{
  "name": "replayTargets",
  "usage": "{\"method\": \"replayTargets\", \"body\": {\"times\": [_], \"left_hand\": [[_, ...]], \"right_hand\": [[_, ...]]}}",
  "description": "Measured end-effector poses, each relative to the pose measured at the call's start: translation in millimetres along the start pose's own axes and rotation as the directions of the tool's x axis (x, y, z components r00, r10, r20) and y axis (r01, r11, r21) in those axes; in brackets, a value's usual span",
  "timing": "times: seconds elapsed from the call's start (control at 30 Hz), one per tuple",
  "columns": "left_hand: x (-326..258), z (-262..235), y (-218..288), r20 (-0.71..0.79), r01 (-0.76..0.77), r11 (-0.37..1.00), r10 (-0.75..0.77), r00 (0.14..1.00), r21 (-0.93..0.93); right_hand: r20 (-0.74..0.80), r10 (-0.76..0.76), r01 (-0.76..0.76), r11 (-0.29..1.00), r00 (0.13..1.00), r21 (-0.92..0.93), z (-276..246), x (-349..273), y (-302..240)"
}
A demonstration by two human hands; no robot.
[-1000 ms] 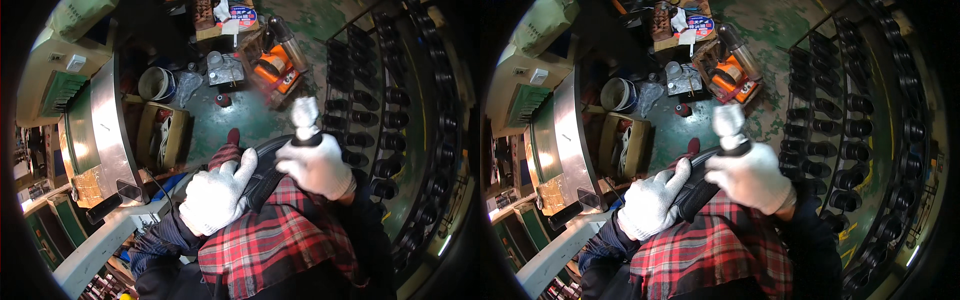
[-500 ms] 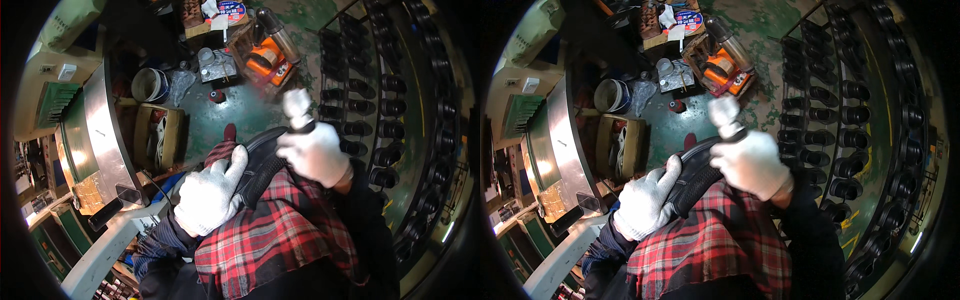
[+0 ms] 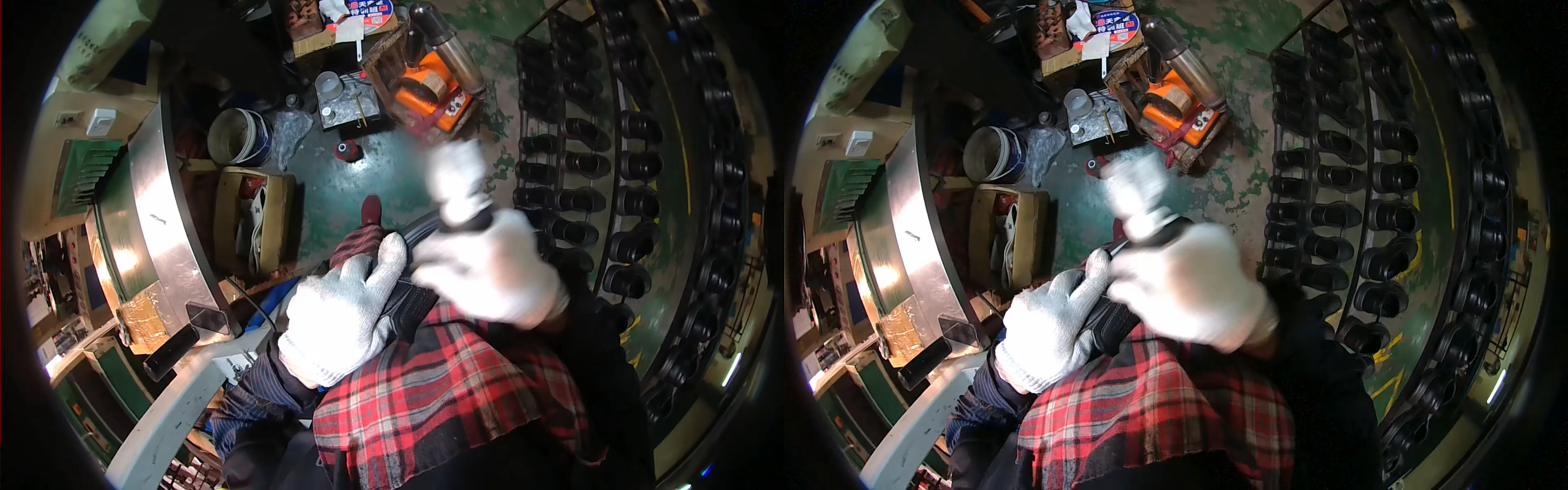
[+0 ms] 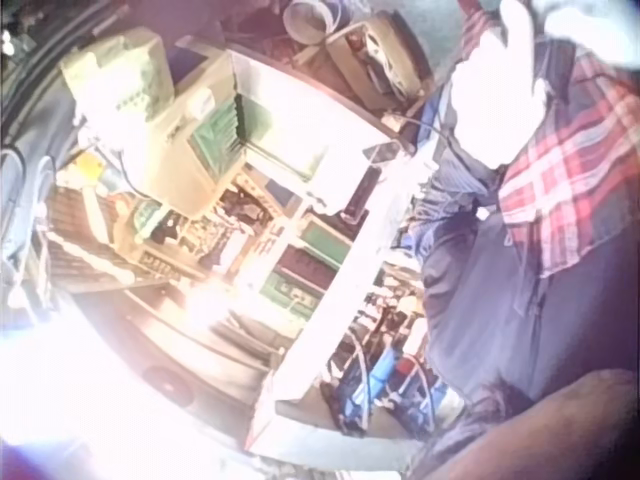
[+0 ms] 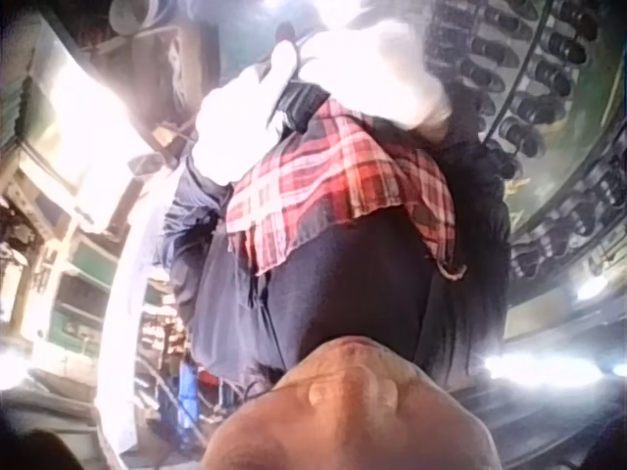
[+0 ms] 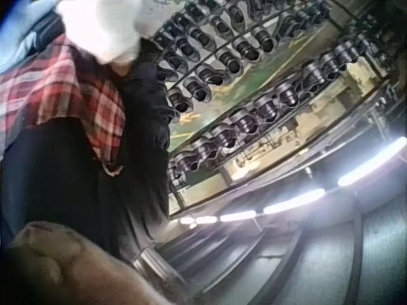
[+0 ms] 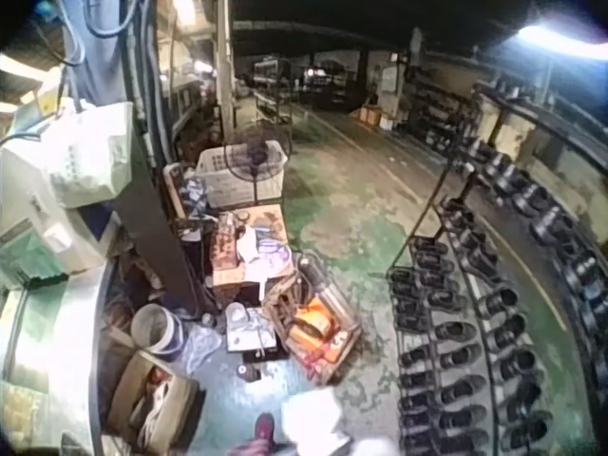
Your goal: Cleaning and inspecting shoes at a manufacturing station.
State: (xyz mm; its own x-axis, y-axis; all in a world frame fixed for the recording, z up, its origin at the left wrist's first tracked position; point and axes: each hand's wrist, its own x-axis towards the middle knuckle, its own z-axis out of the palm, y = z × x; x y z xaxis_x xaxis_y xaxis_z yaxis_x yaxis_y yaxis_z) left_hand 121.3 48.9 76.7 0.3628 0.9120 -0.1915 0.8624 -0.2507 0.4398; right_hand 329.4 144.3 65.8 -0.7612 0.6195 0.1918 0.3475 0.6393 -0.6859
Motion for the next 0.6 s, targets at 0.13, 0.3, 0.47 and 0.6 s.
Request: {"method": "replayTargets", "body": {"times": [0.13,0.3,0.47,0.6], "left_hand": [[-3,-5,4,0.034,0.042,0.999,-0.042,0.999,0.000],[-1,-6,3,0.072,0.040,0.999,-0.042,0.997,0.022],[-6,-4,3,0.052,0.041,0.999,-0.041,0.998,0.000],[-7,-5,3,0.038,0.034,0.999,-0.035,0.999,0.027]], "right_hand": [[0.005,0.245,-0.239,0.950,0.969,-0.202,4,-9,17],[-0.040,0.212,-0.211,0.977,0.977,0.026,-10,-3,10],[0.041,0.213,-0.200,0.956,0.976,-0.216,8,-9,10],[-0.155,0.252,-0.264,0.962,0.955,-0.065,-9,-14,29]]}}
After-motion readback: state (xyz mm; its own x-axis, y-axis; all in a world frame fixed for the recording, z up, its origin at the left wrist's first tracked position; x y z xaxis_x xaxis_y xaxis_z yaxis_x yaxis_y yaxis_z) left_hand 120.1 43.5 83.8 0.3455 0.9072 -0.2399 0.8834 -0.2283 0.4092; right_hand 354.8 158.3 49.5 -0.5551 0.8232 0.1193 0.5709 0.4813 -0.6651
